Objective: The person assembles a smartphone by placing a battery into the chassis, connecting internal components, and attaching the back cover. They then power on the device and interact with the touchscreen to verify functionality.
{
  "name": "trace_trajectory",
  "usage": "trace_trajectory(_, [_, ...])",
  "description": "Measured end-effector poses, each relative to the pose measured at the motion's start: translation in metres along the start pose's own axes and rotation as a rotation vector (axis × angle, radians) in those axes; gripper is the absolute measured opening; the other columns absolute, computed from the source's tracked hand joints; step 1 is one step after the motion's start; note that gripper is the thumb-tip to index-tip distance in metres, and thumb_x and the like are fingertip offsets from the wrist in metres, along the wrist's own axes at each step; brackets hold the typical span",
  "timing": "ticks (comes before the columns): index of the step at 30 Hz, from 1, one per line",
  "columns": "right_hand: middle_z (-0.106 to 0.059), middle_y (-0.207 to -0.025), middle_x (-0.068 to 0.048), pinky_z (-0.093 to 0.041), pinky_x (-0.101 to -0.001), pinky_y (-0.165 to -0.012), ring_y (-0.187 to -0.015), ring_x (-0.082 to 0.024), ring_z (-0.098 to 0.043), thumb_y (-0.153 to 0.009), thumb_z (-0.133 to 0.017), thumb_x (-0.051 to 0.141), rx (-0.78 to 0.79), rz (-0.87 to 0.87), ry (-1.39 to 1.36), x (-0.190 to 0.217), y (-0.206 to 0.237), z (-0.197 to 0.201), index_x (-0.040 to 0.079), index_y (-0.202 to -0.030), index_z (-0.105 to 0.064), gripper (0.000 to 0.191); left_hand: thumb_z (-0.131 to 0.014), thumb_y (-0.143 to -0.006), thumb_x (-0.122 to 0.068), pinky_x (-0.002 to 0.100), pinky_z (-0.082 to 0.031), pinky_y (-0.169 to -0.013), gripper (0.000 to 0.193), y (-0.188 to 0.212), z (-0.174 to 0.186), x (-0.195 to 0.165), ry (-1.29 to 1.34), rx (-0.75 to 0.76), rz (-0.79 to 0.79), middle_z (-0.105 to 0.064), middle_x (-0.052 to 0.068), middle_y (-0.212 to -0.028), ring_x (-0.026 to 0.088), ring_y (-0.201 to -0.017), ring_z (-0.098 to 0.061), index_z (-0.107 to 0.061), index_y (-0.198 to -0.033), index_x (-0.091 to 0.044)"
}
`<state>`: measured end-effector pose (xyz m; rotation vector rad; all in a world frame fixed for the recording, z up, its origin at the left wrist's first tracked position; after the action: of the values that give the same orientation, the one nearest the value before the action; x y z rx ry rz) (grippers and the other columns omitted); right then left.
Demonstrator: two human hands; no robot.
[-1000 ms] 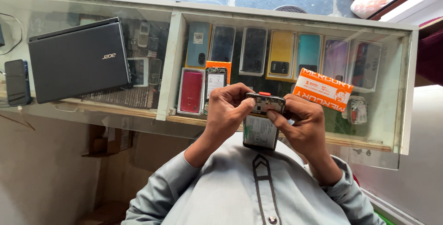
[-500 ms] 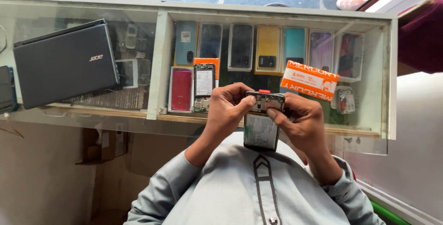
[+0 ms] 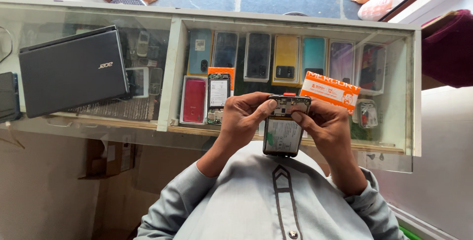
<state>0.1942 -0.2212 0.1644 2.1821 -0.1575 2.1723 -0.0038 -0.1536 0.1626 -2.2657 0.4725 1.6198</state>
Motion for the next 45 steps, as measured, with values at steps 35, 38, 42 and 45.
trace_trajectory(35, [-0.072, -0.099, -0.013, -0.058, -0.0318, -0.076, -0.087, -0.021, -0.072, -0.098, -0.076, 0.024, 0.361, -0.585, -0.921, -0.084, 0.017, -0.059, -0.003, -0.116, -0.067, 0.034, -0.090, -0.078, -0.037, 0.049, -0.043, -0.120, 0.108, 0.003, 0.047, 0.002, 0.657, 0.473, 0.197, -0.050, 0.013, -0.152, 0.026, -0.139, -0.056, -0.028, -0.163, -0.012])
trace_trajectory(38, [-0.071, -0.098, -0.011, -0.059, -0.0348, -0.076, -0.088, -0.024, -0.073, -0.097, -0.077, 0.025, 0.331, -0.600, -0.909, -0.089, 0.023, -0.069, 0.004, -0.111, -0.065, 0.029, -0.089, -0.080, -0.026, 0.046, -0.039, -0.127, 0.092, 0.008, 0.050, 0.010, 0.673, 0.496, 0.213, -0.058, 0.013, -0.122, 0.025, -0.117, -0.064, -0.040, -0.155, -0.006])
trace_trajectory(42, [-0.075, -0.090, -0.012, -0.062, -0.0352, -0.072, -0.080, -0.025, -0.075, -0.092, -0.073, 0.032, 0.262, -0.668, -0.635, -0.073, 0.023, -0.080, -0.006, -0.104, -0.071, 0.040, -0.086, -0.089, -0.010, 0.040, -0.050, -0.122, 0.053, 0.016, 0.055, 0.022, 0.877, 0.363, 0.202, -0.052, 0.002, -0.104, 0.014, -0.093, -0.063, -0.050, -0.128, -0.006])
trace_trajectory(45, [-0.075, -0.094, -0.008, -0.054, -0.0254, -0.077, -0.086, -0.012, -0.065, -0.101, -0.070, 0.021, 0.069, -0.437, 0.088, -0.048, 0.024, -0.085, -0.003, -0.106, -0.076, 0.025, -0.082, -0.086, -0.006, 0.031, -0.056, -0.082, 0.049, 0.023, 0.064, 0.027, 0.874, 0.263, 0.258, -0.050, 0.002, -0.106, 0.013, -0.096, -0.062, -0.050, -0.122, -0.008])
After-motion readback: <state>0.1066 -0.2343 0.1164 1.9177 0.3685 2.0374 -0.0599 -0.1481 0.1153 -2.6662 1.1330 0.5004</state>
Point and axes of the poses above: each hand's wrist, its own y-axis away from the middle knuckle, its own z-axis out of the back of the hand, x = y × z, the point moved 2 cm from there along -y, towards the middle knuckle
